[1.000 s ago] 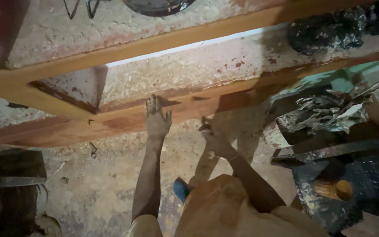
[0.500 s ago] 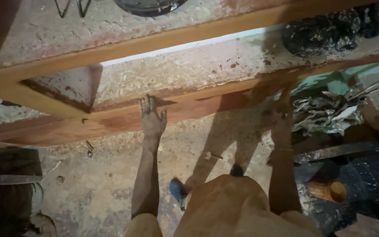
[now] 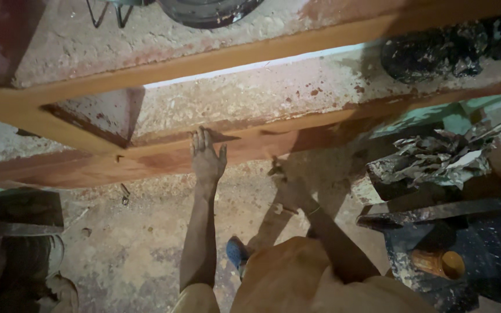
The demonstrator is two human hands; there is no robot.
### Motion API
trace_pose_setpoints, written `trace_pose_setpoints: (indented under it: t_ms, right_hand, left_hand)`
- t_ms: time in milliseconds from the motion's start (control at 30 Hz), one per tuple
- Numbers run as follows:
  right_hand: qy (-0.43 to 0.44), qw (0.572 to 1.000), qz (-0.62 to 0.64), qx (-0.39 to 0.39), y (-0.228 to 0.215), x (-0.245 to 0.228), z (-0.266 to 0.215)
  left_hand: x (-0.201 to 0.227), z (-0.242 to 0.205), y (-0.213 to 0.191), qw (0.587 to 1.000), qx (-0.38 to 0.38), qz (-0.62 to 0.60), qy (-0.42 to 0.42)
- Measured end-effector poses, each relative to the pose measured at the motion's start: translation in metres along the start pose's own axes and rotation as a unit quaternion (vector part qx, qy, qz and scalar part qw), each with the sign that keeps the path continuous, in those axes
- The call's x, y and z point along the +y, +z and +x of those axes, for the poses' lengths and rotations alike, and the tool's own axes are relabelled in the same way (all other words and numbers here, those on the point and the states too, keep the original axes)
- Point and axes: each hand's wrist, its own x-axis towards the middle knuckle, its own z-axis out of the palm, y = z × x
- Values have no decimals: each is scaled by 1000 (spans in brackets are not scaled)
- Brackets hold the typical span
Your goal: The person paints a wooden frame with a brush, applying brown paint to the horizontal and vertical members. The person holds the frame with one hand while brushing with the other, moving along the length of the frame.
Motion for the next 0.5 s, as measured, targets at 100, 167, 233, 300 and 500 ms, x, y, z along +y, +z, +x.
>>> trace_pose_setpoints:
  t_ms: [100,167,233,300,500]
  right_hand:
    - [-5,1000,2,4,-4,-11,6]
    - [-15,999,2,32,-18,-12,6]
    - [-27,997,-1,75,-40,-12,4]
    - [-40,991,-10,124,-69,-13,2]
    - [-78,960,-49,264,-145,-20,-5]
  left_hand:
    - [2,3,0,1000,-18,11,-17]
    - [4,2,-2,998,-46,7,-40]
    - [6,-2,-4,998,-52,11,-40]
    - [7,-2,-7,998,-57,15,-37]
    - [7,-7,-12,997,-72,22,-30]
